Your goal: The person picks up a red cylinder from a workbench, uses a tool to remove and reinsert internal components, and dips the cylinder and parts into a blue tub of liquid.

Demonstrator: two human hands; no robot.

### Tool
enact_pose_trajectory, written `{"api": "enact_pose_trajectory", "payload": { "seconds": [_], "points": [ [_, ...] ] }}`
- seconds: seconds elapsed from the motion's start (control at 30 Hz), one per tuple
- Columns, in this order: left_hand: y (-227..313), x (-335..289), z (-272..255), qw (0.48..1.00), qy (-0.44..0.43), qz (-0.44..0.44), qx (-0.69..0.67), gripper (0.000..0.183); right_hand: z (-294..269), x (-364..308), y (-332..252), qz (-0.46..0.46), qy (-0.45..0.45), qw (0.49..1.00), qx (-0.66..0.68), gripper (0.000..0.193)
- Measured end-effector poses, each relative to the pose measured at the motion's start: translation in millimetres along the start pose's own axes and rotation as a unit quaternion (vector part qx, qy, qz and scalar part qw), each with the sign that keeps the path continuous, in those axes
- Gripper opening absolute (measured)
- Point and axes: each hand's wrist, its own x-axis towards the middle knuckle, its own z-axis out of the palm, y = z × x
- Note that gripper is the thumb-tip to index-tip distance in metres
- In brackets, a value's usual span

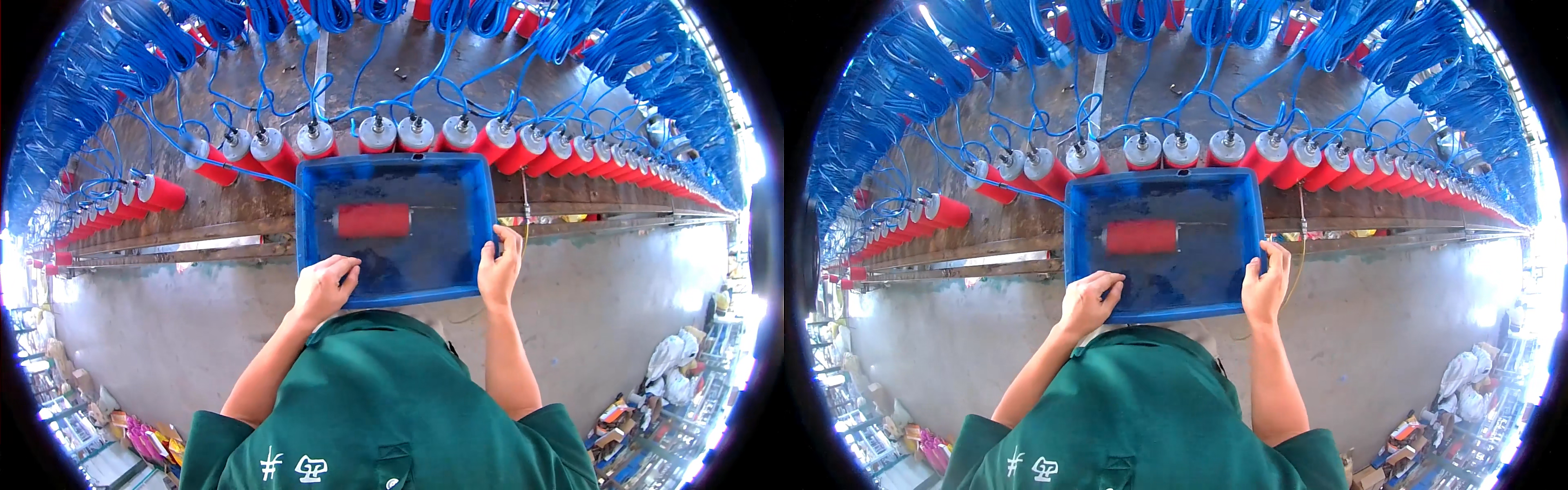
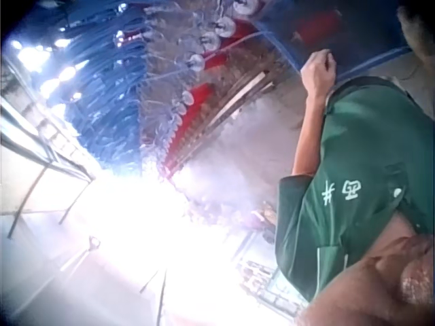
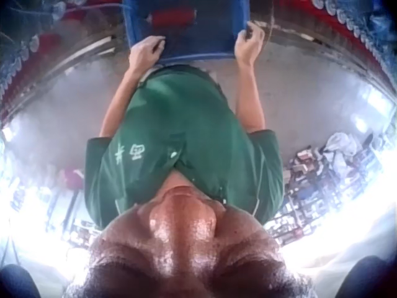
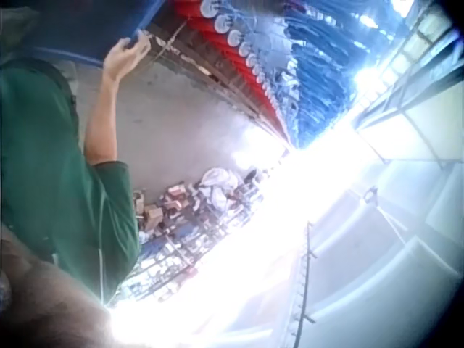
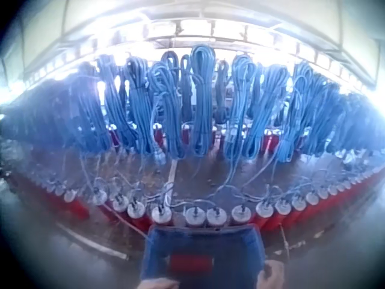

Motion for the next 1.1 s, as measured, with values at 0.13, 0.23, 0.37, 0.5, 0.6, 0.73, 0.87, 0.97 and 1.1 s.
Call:
{"api": "enact_pose_trajectory", "payload": {
  "seconds": [0.13,0.23,0.37,0.5,0.6,0.73,0.87,0.97,1.1],
  "points": [
    [0.7,-0.5,-0.2,1.000,0.005,0.009,0.009,0.017,0.6,0.0,1.5,-0.013,-0.002,1.000,-0.016,0.033],
    [-2.2,-0.6,1.0,1.000,0.012,0.017,0.007,0.017,0.8,0.5,-2.1,-0.008,0.003,1.000,-0.012,0.029],
    [-1.7,0.4,0.5,0.999,0.026,0.027,-0.002,0.014,0.6,0.1,0.0,-0.007,0.001,1.000,-0.013,0.031],
    [-2.2,-0.3,1.0,1.000,0.025,0.013,-0.007,0.015,1.3,0.2,0.8,-0.015,0.001,1.000,-0.015,0.031],
    [-2.2,0.1,1.4,0.999,0.026,0.021,-0.005,0.015,1.0,0.2,2.3,-0.023,0.002,1.000,-0.018,0.031],
    [-0.5,-0.4,0.5,0.999,0.037,0.016,-0.010,0.013,1.2,0.7,2.5,-0.026,0.001,0.999,-0.022,0.031],
    [-1.9,-0.7,2.1,0.998,0.049,0.018,-0.020,0.012,1.2,0.6,2.6,-0.028,0.001,0.999,-0.020,0.031],
    [-1.5,-0.5,2.0,0.999,0.048,0.010,-0.023,0.012,0.5,0.8,2.0,-0.025,0.001,0.999,-0.021,0.030],
    [-3.7,-1.3,2.9,0.998,0.058,0.011,-0.024,0.011,0.5,0.9,-0.1,-0.022,0.002,1.000,-0.021,0.029]
  ]
}}
